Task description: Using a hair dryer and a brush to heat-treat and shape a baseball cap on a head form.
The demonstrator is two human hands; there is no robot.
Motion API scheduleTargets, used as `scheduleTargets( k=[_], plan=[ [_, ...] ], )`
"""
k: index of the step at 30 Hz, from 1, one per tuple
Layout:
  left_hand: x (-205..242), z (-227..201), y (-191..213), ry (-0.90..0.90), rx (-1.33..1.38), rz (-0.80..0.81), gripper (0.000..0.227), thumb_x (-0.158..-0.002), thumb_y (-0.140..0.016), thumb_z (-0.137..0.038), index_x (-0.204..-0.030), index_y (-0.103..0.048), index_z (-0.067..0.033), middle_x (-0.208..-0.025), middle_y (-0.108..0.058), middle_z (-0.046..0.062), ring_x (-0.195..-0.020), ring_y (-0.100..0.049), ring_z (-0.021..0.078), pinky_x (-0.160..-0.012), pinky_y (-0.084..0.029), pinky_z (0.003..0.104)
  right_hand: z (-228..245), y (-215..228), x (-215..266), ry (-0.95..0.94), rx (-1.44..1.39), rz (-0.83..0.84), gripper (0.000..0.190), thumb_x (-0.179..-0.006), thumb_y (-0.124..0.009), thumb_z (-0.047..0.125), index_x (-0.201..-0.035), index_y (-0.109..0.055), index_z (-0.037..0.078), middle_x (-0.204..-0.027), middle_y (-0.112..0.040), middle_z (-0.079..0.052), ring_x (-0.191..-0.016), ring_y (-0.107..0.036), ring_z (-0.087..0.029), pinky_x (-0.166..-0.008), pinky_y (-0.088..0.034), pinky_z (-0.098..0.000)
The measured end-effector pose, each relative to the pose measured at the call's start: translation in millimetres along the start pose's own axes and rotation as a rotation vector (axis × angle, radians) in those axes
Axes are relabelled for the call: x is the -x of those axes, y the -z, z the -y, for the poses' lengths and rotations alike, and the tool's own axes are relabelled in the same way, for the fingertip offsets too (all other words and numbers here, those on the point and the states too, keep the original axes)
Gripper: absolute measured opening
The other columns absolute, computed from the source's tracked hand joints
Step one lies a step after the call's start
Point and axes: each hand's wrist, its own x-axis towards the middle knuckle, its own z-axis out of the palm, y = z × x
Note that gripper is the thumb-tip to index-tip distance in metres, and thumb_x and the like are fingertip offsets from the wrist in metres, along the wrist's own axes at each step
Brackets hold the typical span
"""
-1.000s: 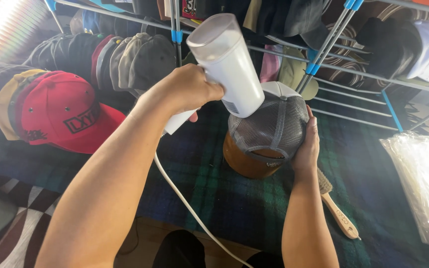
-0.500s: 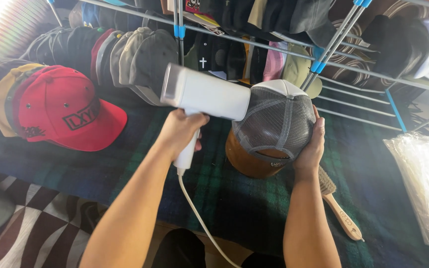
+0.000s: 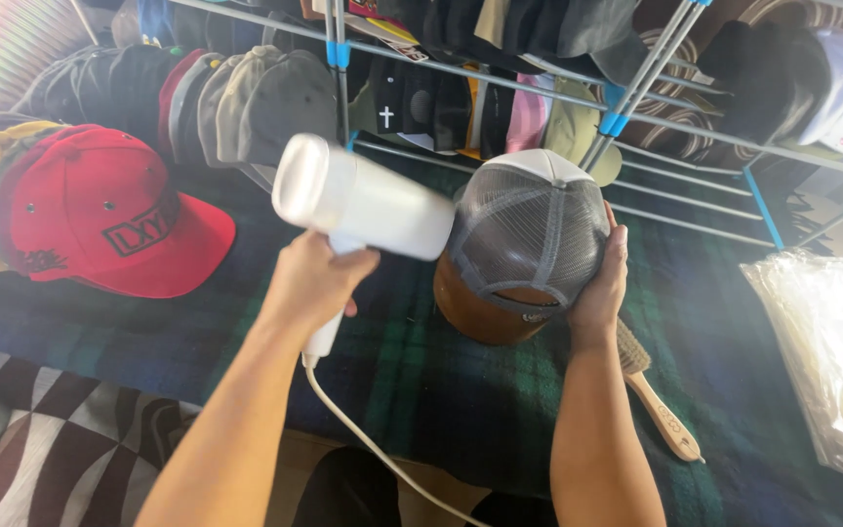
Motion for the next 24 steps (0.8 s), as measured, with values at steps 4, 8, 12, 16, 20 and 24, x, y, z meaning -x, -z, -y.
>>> scheduleTargets(
  k=[4, 8, 12, 16, 20, 24],
  plan=[
    [17.8, -66.5, 13.9, -0.119, -0.057, 0.002, 0.036, -0.082, -0.064, -0.021, -0.097, -0.067, 0.0117, -0.053, -0.063, 0.020, -0.049, -0.072, 0.0302, -0.057, -0.060, 0.041, 2.2, -0.7, 0.7, 0.011, 0.040, -0.001, 0.069, -0.108, -0.031, 0.057, -0.154, -0.042, 0.007, -0.147, -0.054, -0.022, -0.136, -0.054, -0.032, -0.119, -0.037, -0.0497],
    [10.4, -102.0, 2.8, -0.345, -0.280, 0.085, 0.042, -0.085, -0.066, -0.032, -0.102, -0.069, 0.0065, -0.061, -0.067, 0.020, -0.058, -0.074, 0.0318, -0.062, -0.060, 0.042, 18.5, -8.0, 9.9, 0.005, 0.064, -0.028, 0.068, -0.108, -0.032, 0.057, -0.153, -0.045, 0.007, -0.148, -0.053, -0.022, -0.138, -0.051, -0.033, -0.119, -0.035, -0.0511],
    [10.1, -136.2, -10.2, -0.447, -0.518, 0.070, 0.042, -0.080, -0.062, -0.035, -0.104, -0.072, -0.0028, -0.070, -0.073, 0.015, -0.070, -0.077, 0.0306, -0.072, -0.061, 0.050, 16.3, -4.2, 8.5, 0.012, 0.097, -0.022, 0.069, -0.108, -0.032, 0.057, -0.153, -0.045, 0.006, -0.149, -0.052, -0.024, -0.139, -0.050, -0.036, -0.119, -0.036, -0.0531],
    [33.2, -165.0, -14.8, -0.270, -0.645, 0.242, 0.042, -0.087, -0.057, -0.033, -0.125, -0.065, -0.0173, -0.117, -0.070, 0.007, -0.104, -0.068, 0.0331, -0.084, -0.056, 0.048, 3.0, 6.2, -10.6, -0.182, -0.148, -0.042, 0.076, -0.093, -0.042, 0.058, -0.151, -0.045, 0.008, -0.144, -0.059, -0.012, -0.131, -0.060, -0.024, -0.108, -0.052, -0.0376],
    [35.8, -148.6, -31.4, -0.438, -0.722, 0.233, 0.031, -0.092, -0.056, -0.028, -0.112, -0.065, -0.0070, -0.098, -0.073, 0.013, -0.089, -0.073, 0.0350, -0.076, -0.061, 0.048, 6.7, 7.5, -8.3, -0.238, -0.041, -0.090, 0.068, -0.092, -0.042, 0.059, -0.140, -0.054, 0.012, -0.135, -0.063, -0.008, -0.123, -0.060, -0.020, -0.102, -0.051, -0.0350],
    [39.2, -112.9, -40.8, -0.522, -0.732, 0.132, 0.059, -0.092, -0.068, -0.041, -0.133, -0.048, -0.0041, -0.091, -0.074, 0.020, -0.080, -0.072, 0.0471, -0.065, -0.059, 0.059, 4.2, 8.2, -7.4, -0.185, 0.010, -0.090, 0.066, -0.095, -0.040, 0.056, -0.139, -0.060, 0.010, -0.136, -0.065, -0.007, -0.126, -0.059, -0.017, -0.105, -0.049, -0.0333]
  ],
)
